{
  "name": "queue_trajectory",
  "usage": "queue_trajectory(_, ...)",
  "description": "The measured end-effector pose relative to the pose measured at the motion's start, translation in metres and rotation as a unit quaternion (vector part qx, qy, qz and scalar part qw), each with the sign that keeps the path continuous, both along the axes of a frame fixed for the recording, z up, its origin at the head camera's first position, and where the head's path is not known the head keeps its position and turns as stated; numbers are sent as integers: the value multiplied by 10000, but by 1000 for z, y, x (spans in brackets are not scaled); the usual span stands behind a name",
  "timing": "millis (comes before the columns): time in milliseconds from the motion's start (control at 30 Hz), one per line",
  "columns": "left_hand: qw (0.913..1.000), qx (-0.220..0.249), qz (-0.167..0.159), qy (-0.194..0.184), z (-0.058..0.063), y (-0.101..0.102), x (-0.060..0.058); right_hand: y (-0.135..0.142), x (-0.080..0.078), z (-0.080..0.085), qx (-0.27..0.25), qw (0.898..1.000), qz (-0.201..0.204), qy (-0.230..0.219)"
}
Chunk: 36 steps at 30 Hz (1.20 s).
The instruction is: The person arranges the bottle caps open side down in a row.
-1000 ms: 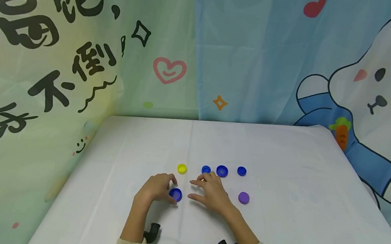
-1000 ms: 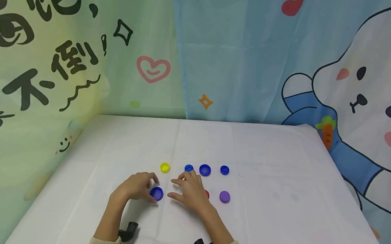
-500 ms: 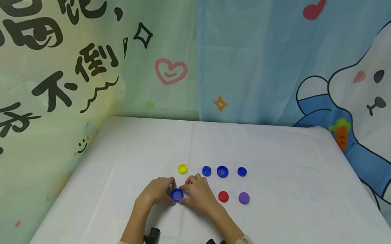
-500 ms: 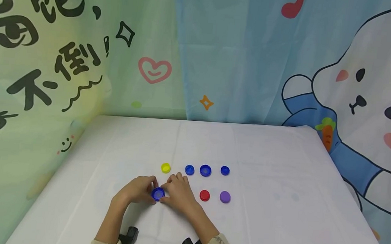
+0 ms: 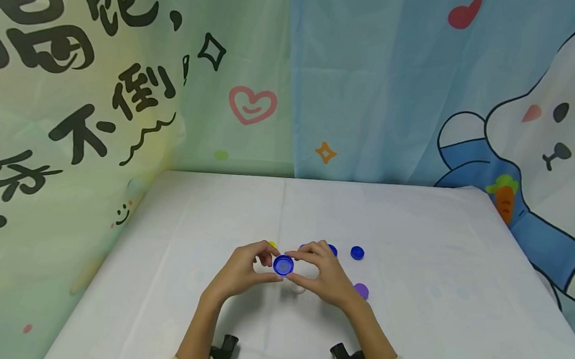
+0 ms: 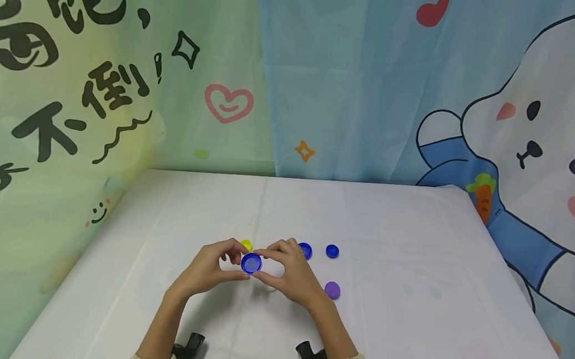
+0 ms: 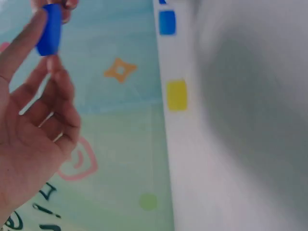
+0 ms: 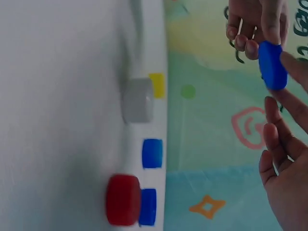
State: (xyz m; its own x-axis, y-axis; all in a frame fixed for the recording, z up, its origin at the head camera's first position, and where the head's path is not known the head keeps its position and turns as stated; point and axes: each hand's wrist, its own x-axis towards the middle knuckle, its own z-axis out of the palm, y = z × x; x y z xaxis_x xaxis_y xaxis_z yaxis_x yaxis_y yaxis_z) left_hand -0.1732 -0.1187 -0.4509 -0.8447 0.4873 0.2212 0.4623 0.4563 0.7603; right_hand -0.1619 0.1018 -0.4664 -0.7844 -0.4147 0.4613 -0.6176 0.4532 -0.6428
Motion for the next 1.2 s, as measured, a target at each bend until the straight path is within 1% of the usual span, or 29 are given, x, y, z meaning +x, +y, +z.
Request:
queue_trajectory(67, 9996, 280, -57, 56, 4, 7, 2, 8, 3, 6, -232, 9995, -6, 198)
queue_trajectory(133, 9988, 467, -152, 69, 8, 13, 4, 15, 6, 10, -343, 9989, -66, 328)
queue_trajectory(200, 9984, 528, -180, 29, 10, 18, 5, 20, 9, 13, -359, 9988, -137, 316)
queue_trajectory(267, 9966, 751, -185, -284, 12, 20, 6, 24, 10, 14, -352, 9989, -182, 263)
queue_trajectory(300, 9941, 925, -137, -543, 12, 21, 6, 25, 11, 14, -332, 9989, -212, 259)
queue_trajectory(367, 9852, 1276, 41, -1139, 13, 22, 7, 28, 12, 14, -313, 9989, -269, 241)
queue_trajectory(433, 9704, 1617, 269, -1775, 13, 23, 8, 30, 12, 14, -303, 9988, -324, 223)
queue_trajectory(500, 9561, 1739, 451, -2316, 11, 24, 8, 31, 13, 14, -307, 9986, -385, 208)
queue_trajectory(600, 9416, 1673, 471, -2884, 7, 27, 6, 32, 14, 14, -341, 9984, -410, 208)
queue_trajectory(667, 9354, 1639, 466, -3097, 3, 29, 5, 33, 14, 13, -330, 9984, -404, 229)
queue_trajectory(700, 9339, 1634, 475, -3143, 2, 30, 5, 33, 14, 13, -318, 9984, -402, 241)
queue_trajectory(767, 9352, 1589, 526, -3122, 0, 32, 5, 33, 14, 12, -290, 9984, -402, 267)
queue_trajectory(900, 9434, 1448, 684, -2905, 0, 35, 5, 34, 14, 11, -266, 9983, -433, 284)
queue_trajectory(1033, 9476, 1582, 754, -2672, 2, 37, 5, 34, 14, 10, -292, 9983, -475, 166)
queue_trajectory(1100, 9539, 1655, 772, -2381, 3, 38, 5, 35, 14, 9, -318, 9980, -537, -25)
queue_trajectory(1133, 9591, 1683, 757, -2148, 4, 38, 6, 34, 14, 9, -318, 9976, -590, -158)
queue_trajectory(1200, 9711, 1667, 729, -1547, 7, 39, 6, 34, 15, 9, -332, 9955, -726, -504)
